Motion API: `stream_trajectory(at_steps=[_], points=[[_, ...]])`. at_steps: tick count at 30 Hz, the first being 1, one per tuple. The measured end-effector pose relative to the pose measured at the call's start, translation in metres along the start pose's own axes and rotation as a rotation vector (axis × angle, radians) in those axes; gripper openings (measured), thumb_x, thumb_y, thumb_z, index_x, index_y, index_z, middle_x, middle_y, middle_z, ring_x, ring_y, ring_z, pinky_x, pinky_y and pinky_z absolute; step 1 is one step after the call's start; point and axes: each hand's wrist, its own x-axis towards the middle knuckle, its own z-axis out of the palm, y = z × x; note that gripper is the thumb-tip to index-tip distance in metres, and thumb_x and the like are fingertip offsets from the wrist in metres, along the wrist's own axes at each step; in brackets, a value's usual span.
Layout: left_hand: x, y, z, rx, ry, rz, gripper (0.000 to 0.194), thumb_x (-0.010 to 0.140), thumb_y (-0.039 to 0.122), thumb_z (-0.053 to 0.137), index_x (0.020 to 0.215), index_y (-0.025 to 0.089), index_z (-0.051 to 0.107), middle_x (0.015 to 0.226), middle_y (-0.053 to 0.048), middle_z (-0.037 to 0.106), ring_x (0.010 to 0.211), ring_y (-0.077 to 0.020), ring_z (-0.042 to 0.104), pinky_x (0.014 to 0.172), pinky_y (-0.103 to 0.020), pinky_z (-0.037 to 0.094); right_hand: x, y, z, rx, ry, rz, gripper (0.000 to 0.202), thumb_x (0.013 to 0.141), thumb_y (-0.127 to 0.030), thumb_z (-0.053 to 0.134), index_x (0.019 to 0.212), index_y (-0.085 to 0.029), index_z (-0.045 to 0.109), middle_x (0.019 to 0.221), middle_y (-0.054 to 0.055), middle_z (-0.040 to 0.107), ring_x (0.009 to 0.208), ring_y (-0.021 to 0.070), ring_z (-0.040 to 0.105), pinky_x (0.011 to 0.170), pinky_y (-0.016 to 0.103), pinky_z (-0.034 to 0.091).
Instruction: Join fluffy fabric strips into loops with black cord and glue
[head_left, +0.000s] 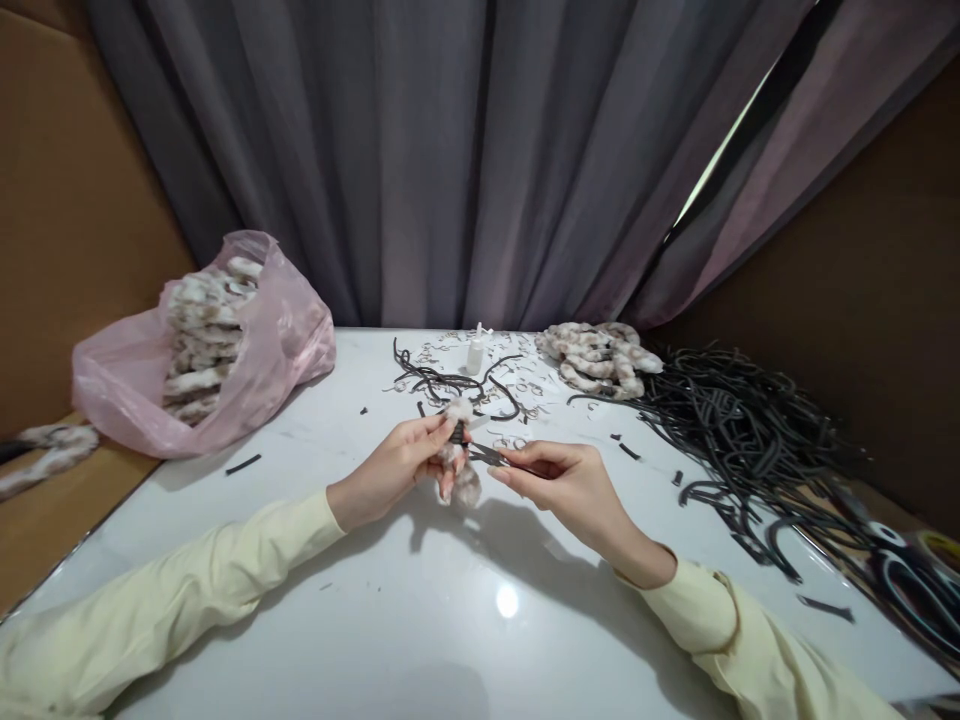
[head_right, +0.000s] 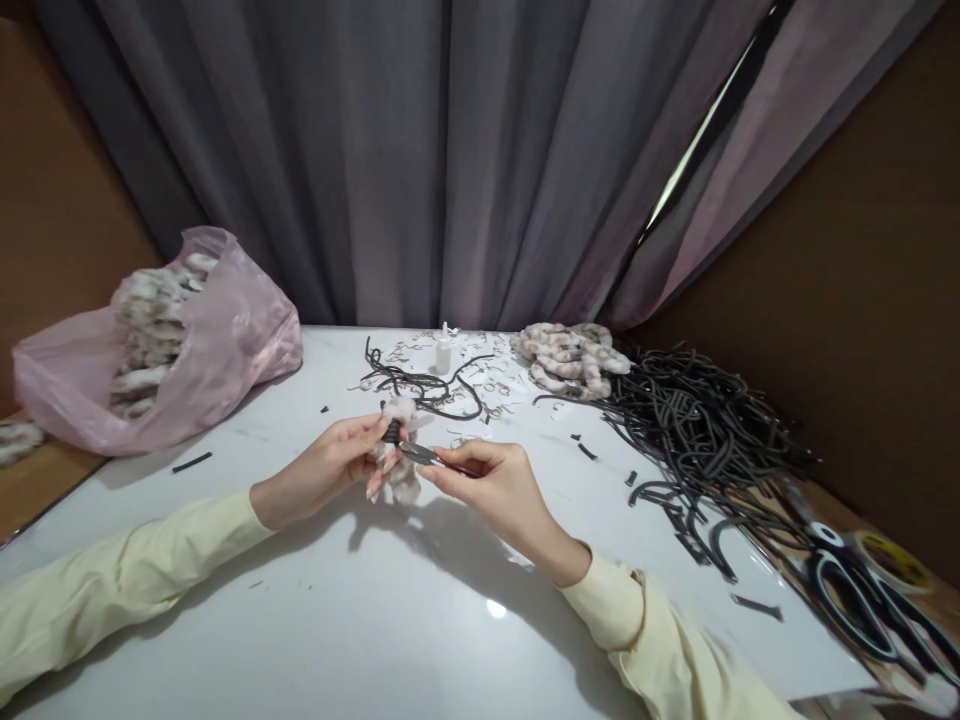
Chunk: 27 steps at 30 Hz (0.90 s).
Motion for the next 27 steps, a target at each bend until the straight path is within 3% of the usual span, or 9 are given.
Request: stream_trajectory(at_steps=[27], points=[[-0.0008, 0.0005, 0.0006, -0.024, -0.039, 0.014, 0.031, 0.083, 0.042, 0.055, 0.076, 0.012, 0.052, 0.067, 0.000, 0.057, 0.049, -0.0084, 0.055, 0.050, -0.021, 0.047, -0.0008, 0.0004, -0.0014, -0.028, 0.003, -0.053, 0.023, 0.064, -0.037, 0.074, 0.063, -0.014, 0.068, 0.046, -0.002, 0.050, 0.040, 0.0062, 0.037, 0.037, 0.022, 0.028]])
